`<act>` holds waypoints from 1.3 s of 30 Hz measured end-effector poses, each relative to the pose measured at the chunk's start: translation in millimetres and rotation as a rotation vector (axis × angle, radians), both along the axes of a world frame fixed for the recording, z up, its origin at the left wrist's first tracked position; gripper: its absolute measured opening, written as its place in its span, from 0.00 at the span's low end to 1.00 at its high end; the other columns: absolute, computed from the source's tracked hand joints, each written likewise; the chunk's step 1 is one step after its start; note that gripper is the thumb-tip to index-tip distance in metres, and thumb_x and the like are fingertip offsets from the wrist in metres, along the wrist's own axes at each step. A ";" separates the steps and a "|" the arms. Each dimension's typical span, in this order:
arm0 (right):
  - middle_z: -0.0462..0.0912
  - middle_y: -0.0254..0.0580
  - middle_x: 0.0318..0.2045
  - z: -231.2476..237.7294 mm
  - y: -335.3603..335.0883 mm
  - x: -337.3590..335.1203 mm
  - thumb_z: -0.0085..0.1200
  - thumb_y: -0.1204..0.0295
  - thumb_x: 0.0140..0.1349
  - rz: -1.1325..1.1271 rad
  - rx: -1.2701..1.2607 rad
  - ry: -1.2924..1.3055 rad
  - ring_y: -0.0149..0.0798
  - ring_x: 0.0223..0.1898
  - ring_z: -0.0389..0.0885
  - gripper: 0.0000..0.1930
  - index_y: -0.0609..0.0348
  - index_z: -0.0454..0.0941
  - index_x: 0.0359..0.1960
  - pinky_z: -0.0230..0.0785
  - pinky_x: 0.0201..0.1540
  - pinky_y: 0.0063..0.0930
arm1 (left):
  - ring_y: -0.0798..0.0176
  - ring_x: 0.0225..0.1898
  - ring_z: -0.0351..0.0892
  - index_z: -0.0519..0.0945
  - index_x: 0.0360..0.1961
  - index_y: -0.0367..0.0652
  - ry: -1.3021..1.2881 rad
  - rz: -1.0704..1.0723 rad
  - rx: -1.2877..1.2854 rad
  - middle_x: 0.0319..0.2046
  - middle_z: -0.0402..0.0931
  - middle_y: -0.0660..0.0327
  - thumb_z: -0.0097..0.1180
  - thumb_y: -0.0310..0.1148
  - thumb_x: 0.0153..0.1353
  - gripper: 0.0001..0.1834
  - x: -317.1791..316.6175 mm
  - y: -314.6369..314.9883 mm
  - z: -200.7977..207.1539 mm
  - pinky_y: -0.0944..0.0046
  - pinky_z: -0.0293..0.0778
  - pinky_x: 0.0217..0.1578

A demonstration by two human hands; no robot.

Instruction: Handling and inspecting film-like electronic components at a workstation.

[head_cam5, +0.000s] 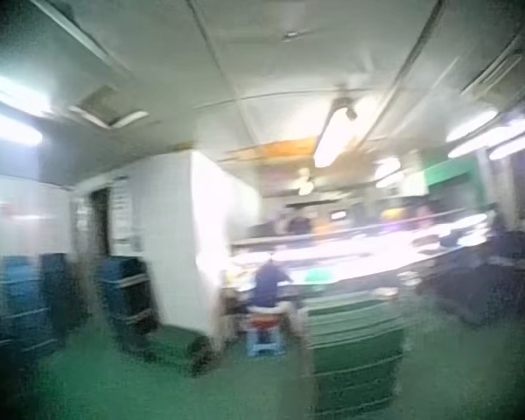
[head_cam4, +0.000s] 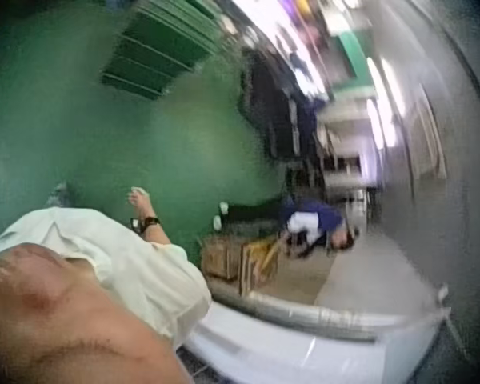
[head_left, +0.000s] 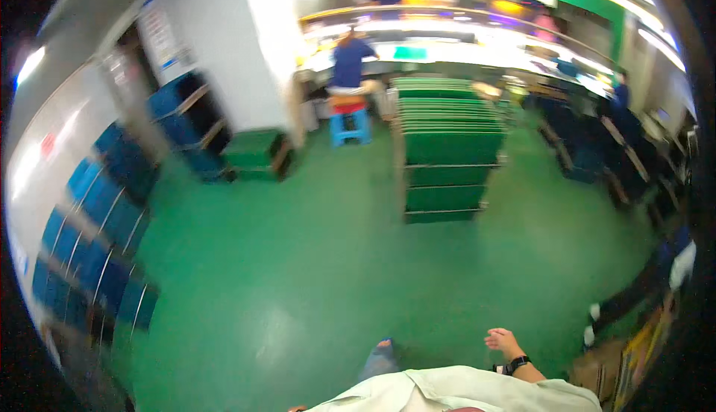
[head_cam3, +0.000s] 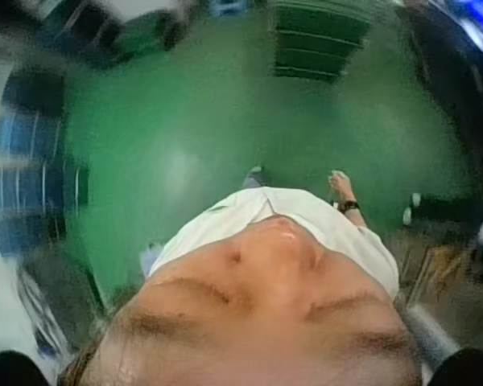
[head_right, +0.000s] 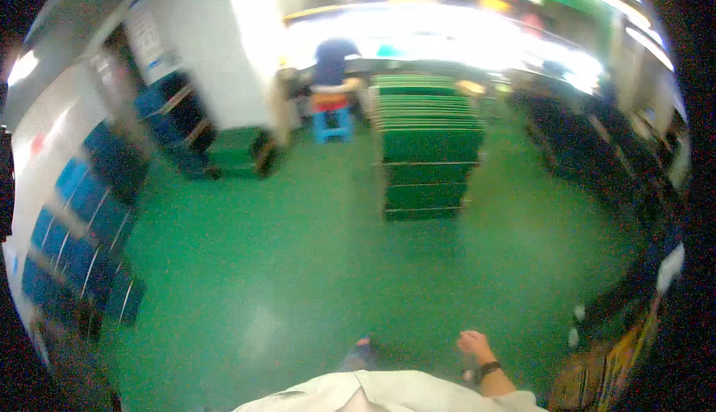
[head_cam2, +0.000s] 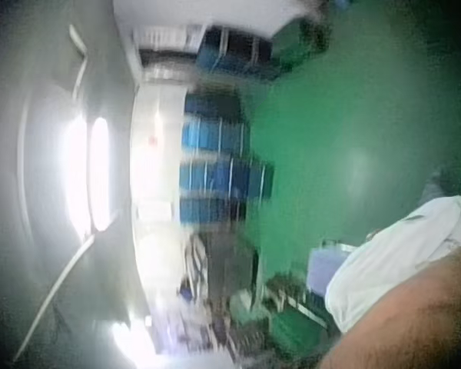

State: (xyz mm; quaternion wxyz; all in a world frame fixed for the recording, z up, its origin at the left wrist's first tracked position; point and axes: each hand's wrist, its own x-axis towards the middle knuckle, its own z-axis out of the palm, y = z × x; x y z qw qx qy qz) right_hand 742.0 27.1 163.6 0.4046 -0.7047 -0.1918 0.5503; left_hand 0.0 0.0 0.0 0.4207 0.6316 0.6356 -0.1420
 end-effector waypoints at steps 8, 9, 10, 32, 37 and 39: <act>0.82 0.48 0.34 -102.4 -176.7 38.0 0.47 0.69 0.60 -0.228 -0.218 -0.501 0.42 0.32 0.82 0.12 0.59 0.76 0.43 0.76 0.35 0.35 | 0.57 0.42 0.80 0.82 0.31 0.46 0.195 -0.312 -0.061 0.35 0.81 0.54 0.58 0.43 0.52 0.12 140.3 330.2 42.4 0.57 0.73 0.40; 0.82 0.48 0.33 -106.3 -190.9 27.4 0.49 0.65 0.58 0.166 -0.377 -0.650 0.41 0.32 0.82 0.12 0.58 0.80 0.37 0.76 0.36 0.37 | 0.57 0.41 0.80 0.82 0.31 0.46 0.226 -0.326 -0.016 0.35 0.81 0.54 0.58 0.42 0.52 0.12 147.1 365.0 44.6 0.57 0.74 0.39; 0.83 0.45 0.33 -33.8 -150.1 1.0 0.48 0.66 0.58 0.478 -0.675 -0.799 0.41 0.35 0.82 0.11 0.57 0.82 0.33 0.75 0.38 0.40 | 0.57 0.41 0.81 0.82 0.30 0.46 0.255 -0.316 0.031 0.35 0.81 0.55 0.57 0.42 0.52 0.11 160.7 404.2 48.6 0.57 0.74 0.39; 0.82 0.43 0.31 23.4 182.9 474.7 0.50 0.70 0.61 -0.486 0.099 -0.179 0.34 0.29 0.80 0.13 0.63 0.75 0.46 0.74 0.32 0.27 | 0.47 0.43 0.78 0.77 0.44 0.42 0.127 -1.068 -0.126 0.43 0.77 0.46 0.44 0.38 0.61 0.16 857.3 586.2 32.3 0.53 0.73 0.40; 0.82 0.43 0.36 5.5 150.4 559.7 0.49 0.65 0.63 -0.816 -0.143 0.056 0.35 0.32 0.82 0.13 0.59 0.74 0.44 0.75 0.33 0.30 | 0.47 0.43 0.78 0.77 0.44 0.42 0.095 -1.112 -0.066 0.43 0.77 0.46 0.46 0.37 0.60 0.15 1004.5 669.1 40.5 0.52 0.73 0.41; 0.82 0.46 0.35 -53.9 85.5 574.3 0.48 0.65 0.63 -0.972 0.149 0.338 0.39 0.30 0.82 0.11 0.58 0.73 0.41 0.74 0.31 0.30 | 0.47 0.44 0.78 0.77 0.43 0.42 0.066 -1.153 -0.023 0.42 0.77 0.46 0.47 0.36 0.59 0.15 1059.0 710.8 47.6 0.52 0.73 0.41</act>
